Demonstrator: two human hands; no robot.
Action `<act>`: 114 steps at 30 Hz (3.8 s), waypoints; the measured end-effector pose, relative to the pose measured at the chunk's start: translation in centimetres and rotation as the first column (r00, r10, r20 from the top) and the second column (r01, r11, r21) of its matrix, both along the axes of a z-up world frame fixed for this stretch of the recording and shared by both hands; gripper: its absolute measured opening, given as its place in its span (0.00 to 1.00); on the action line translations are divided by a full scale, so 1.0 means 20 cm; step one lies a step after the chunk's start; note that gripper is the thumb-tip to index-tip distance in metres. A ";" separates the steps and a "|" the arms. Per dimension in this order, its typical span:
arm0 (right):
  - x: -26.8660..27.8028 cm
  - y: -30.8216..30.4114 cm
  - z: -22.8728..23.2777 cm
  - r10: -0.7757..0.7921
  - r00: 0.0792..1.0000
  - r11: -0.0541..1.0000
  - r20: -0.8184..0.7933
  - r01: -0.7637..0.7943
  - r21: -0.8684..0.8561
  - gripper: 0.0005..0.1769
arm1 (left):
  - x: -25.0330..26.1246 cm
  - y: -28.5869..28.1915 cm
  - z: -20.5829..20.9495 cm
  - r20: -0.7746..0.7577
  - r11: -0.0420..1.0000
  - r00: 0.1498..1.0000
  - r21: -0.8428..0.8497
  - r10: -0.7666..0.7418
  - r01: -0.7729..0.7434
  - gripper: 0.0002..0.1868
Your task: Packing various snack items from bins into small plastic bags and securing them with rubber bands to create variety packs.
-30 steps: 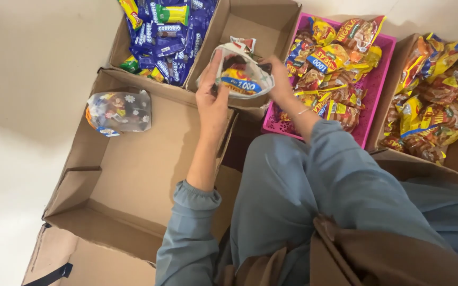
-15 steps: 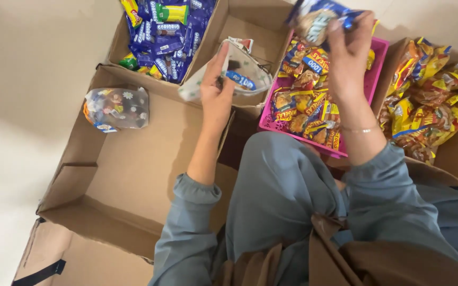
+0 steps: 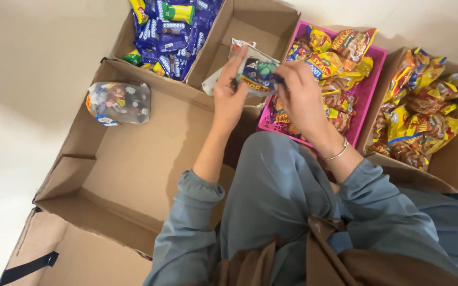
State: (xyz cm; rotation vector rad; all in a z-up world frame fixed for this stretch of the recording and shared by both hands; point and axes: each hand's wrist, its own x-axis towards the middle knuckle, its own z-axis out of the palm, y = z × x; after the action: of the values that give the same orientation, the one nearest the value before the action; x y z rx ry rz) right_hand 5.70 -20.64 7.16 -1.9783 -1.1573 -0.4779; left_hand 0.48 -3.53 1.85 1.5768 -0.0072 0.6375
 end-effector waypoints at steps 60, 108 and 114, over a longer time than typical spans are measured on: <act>0.65 0.68 -0.52 0.090 0.994 0.875 -0.065 -0.110 -0.471 0.26 | 0.54 1.33 -1.20 -0.611 0.768 0.633 -0.062 0.475 -0.637 0.37; 0.26 -0.07 -0.36 0.159 0.849 0.938 -0.504 -0.288 -0.190 0.30 | -0.05 0.12 -0.15 -0.135 0.675 0.938 0.727 0.319 -0.125 0.07; 0.05 -0.42 -0.34 -0.093 0.932 0.986 -0.351 0.037 -0.163 0.29 | -0.16 -0.21 0.06 -0.105 0.505 0.967 0.863 0.233 -0.028 0.19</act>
State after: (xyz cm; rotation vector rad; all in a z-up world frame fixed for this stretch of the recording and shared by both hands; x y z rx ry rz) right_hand 6.78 -29.05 0.39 -2.1312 -0.9222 -0.0523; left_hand -2.63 -7.79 3.12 2.6602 -0.0543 0.6094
